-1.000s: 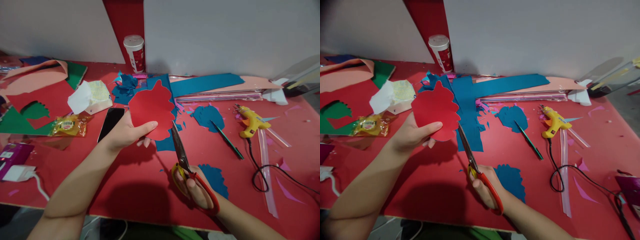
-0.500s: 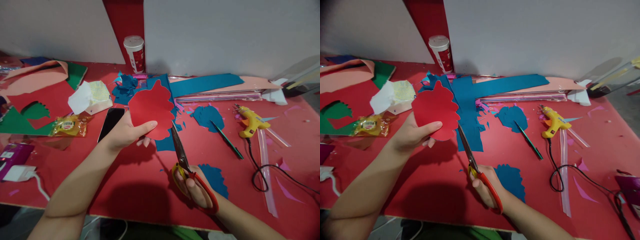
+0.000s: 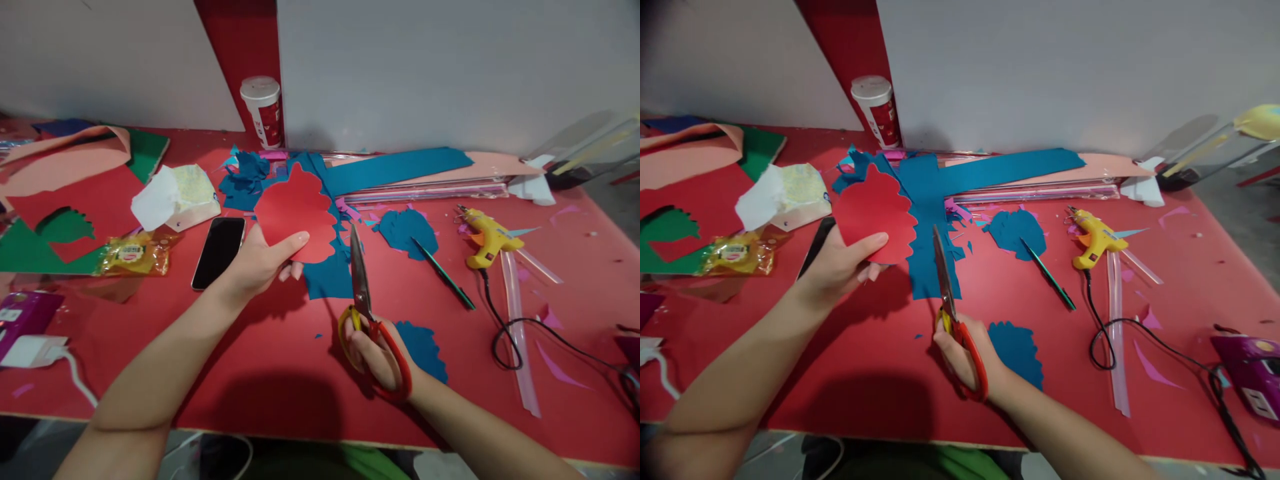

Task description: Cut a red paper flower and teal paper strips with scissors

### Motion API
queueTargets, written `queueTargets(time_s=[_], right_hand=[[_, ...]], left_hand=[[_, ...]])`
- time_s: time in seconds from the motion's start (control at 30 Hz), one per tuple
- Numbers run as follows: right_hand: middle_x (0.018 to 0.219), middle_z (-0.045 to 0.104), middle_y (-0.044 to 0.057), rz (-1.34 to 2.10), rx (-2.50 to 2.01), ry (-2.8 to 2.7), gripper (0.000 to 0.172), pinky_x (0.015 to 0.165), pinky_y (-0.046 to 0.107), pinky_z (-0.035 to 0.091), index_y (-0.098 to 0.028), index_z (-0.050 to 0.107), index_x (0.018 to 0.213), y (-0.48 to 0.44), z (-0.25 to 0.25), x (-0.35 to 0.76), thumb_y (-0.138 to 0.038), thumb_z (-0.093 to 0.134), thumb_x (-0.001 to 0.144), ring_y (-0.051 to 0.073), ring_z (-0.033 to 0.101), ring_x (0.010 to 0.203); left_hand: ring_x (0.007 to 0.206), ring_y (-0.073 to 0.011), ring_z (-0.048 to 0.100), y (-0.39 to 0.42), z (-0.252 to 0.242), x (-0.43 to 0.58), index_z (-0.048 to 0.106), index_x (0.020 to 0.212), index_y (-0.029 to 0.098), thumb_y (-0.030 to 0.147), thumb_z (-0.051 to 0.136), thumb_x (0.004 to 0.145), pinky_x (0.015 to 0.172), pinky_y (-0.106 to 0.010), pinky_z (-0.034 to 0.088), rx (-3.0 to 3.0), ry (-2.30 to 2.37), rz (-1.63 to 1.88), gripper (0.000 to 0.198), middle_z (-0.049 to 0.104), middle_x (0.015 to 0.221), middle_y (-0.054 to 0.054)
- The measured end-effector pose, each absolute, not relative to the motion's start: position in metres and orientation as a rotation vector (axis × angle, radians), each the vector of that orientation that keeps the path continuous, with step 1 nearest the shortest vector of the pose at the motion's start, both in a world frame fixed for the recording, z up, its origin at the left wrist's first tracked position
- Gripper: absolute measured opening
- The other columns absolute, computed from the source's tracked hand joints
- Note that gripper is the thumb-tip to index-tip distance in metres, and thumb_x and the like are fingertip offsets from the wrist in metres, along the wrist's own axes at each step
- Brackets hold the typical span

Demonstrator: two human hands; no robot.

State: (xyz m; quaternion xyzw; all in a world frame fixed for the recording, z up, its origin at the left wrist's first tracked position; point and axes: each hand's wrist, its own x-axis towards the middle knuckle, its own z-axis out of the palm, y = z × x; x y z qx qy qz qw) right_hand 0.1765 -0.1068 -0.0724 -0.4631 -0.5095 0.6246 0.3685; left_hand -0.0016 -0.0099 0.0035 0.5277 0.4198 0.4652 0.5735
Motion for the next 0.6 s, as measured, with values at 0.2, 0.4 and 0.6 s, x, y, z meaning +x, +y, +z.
queueTargets(time_s=[0.2,0.4,0.6], right_hand=[[0.063,0.059,0.000,1.560,-1.137,-0.919,0.040,0.028,0.019,0.036,-0.015,0.052,0.079,-0.094,-0.076,0.175,-0.055,0.054,0.073,0.005,0.042,0.029],[0.033,0.044,-0.008,1.540,-1.237,-0.830,0.037,0.029,0.020,0.037,-0.020,0.041,0.061,-0.083,-0.067,0.183,-0.049,0.063,0.066,0.009,0.043,0.027],[0.031,0.043,-0.009,1.481,-1.303,-0.896,0.033,0.028,0.021,0.037,-0.021,0.038,0.057,-0.084,-0.068,0.182,-0.038,0.065,0.066,0.009,0.042,0.025]], left_hand=[[0.030,-0.0035,0.038,-0.022,-0.025,0.016,0.048,0.058,0.014,0.034,0.051,0.078,0.034,-0.017,0.030,1.328,1.006,0.715,0.029,0.050,0.037,0.004],[0.030,-0.0046,0.038,-0.043,-0.044,0.034,0.046,0.057,0.014,0.039,0.047,0.080,0.033,-0.017,0.032,1.305,0.974,0.492,0.034,0.044,0.037,0.005],[0.030,-0.0046,0.039,-0.052,-0.057,0.038,0.047,0.057,0.013,0.046,0.046,0.079,0.033,-0.017,0.033,1.349,0.882,0.503,0.040,0.044,0.038,0.004]])
